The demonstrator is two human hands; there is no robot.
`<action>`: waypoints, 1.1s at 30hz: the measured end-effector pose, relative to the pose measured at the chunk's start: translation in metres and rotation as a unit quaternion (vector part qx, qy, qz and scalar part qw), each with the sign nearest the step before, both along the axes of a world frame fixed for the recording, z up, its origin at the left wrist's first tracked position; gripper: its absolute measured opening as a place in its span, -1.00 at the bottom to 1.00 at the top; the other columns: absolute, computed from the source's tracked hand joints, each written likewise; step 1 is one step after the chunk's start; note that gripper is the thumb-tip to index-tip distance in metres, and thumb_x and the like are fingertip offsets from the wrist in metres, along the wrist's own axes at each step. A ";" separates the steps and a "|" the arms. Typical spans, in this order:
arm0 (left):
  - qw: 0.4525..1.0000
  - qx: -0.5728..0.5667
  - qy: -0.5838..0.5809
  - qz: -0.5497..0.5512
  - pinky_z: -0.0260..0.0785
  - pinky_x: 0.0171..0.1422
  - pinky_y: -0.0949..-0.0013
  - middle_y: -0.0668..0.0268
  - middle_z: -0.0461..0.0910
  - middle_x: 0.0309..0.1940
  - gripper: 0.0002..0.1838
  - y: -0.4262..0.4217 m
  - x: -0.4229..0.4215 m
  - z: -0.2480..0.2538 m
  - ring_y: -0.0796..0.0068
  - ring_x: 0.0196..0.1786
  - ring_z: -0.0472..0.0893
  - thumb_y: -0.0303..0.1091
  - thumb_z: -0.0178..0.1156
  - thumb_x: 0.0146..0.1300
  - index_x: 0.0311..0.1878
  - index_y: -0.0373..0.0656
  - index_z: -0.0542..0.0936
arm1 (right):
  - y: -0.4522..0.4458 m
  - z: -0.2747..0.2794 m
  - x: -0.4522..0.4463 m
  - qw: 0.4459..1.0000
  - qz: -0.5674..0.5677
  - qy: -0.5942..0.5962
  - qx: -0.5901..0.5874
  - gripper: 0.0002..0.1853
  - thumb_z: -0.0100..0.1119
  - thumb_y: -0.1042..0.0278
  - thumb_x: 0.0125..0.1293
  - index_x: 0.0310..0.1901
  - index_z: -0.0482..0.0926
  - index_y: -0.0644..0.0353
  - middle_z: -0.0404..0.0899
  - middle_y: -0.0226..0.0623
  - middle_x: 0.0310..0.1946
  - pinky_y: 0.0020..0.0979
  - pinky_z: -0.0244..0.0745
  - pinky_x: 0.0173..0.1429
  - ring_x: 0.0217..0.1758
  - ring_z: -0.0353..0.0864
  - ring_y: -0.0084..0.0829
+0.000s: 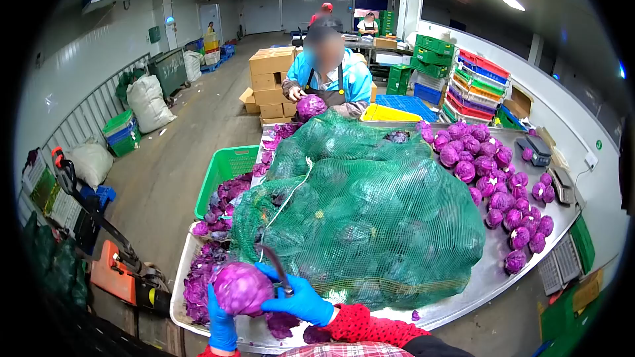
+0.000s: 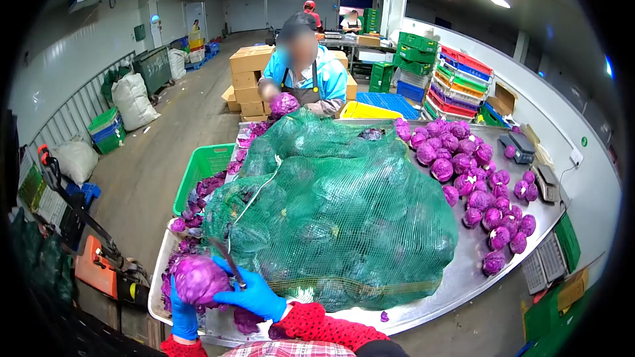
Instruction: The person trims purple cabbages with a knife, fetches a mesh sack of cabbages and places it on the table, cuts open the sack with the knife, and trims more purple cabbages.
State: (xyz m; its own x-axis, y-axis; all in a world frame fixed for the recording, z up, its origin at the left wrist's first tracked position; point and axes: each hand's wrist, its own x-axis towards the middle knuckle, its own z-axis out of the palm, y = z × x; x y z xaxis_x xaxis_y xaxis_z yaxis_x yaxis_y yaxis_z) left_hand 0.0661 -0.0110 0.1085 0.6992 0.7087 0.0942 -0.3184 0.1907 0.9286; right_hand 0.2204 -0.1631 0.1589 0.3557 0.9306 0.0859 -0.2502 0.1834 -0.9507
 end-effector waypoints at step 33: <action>0.989 -0.141 0.033 0.041 0.31 0.40 0.22 0.23 0.40 0.24 0.11 -0.081 0.008 0.052 0.29 0.28 0.44 -0.24 0.62 -0.29 0.39 -0.18 0.22 | -0.027 0.005 0.000 0.994 -0.084 -0.063 0.006 -0.10 0.58 0.46 -0.03 0.34 0.26 0.42 0.41 -0.10 0.24 -0.28 0.38 0.34 0.27 0.44 -0.33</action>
